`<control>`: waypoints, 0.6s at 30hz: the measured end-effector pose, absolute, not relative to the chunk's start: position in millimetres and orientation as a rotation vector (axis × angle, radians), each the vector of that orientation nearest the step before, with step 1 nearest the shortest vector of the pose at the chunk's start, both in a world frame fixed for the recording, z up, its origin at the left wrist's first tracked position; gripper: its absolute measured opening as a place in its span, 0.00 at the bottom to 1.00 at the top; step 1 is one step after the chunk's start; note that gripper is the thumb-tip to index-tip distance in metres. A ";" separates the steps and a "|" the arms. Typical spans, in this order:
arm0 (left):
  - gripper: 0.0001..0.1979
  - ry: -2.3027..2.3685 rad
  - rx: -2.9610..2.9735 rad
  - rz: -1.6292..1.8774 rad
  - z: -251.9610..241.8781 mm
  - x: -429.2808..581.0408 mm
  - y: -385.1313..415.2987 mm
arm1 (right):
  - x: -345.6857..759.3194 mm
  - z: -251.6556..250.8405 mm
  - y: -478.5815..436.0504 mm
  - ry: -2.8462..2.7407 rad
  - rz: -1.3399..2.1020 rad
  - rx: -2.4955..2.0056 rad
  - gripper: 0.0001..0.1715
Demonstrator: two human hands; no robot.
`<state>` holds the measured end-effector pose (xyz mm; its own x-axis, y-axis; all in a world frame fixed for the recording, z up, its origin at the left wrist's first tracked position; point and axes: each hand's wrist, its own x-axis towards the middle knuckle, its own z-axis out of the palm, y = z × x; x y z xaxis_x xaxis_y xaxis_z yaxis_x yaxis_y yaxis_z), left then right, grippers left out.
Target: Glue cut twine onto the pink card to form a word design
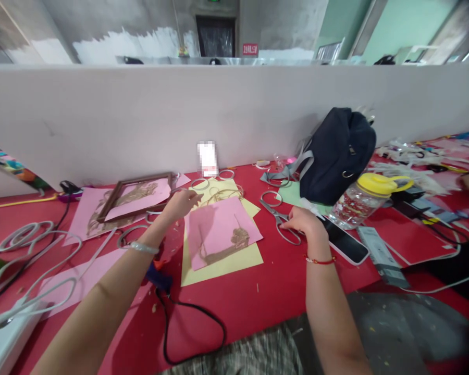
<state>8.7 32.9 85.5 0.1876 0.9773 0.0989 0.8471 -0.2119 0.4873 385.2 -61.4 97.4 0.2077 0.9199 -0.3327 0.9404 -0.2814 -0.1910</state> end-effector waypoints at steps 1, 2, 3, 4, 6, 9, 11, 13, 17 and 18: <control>0.14 1.794 2.159 0.570 79.0 13.5 51.1 | 385.9 98.5 -61.9 1.846 -0.637 2.363 0.11; 0.12 1.849 2.166 0.575 73.5 17.2 67.3 | 386.0 98.8 -62.1 1.842 -0.654 2.347 0.09; 0.11 1.905 2.165 0.580 69.2 19.8 81.7 | 385.2 98.4 -62.1 1.840 -0.655 2.345 0.09; 0.12 1.953 2.156 0.581 65.9 21.5 94.4 | 383.6 97.4 -61.7 1.843 -0.650 2.350 0.10; 0.15 2.044 2.149 0.568 62.1 23.5 116.0 | 378.5 94.7 -60.3 1.854 -0.628 2.375 0.17; 0.19 2.112 2.187 0.519 59.4 27.9 143.7 | 371.2 91.8 -58.2 1.870 -0.628 2.412 0.21; 0.21 2.129 2.228 0.466 57.1 33.3 161.0 | 369.1 91.9 -58.0 1.880 -0.642 2.428 0.22; 0.22 2.142 2.253 0.399 54.2 39.7 176.5 | 367.9 93.0 -58.6 1.888 -0.646 2.442 0.22; 0.17 2.117 2.290 0.291 52.4 48.4 195.8 | 361.1 94.8 -59.0 1.862 -0.659 2.463 0.23; 0.16 2.101 2.306 0.282 54.3 49.2 197.7 | 358.9 94.8 -58.6 1.858 -0.659 2.475 0.23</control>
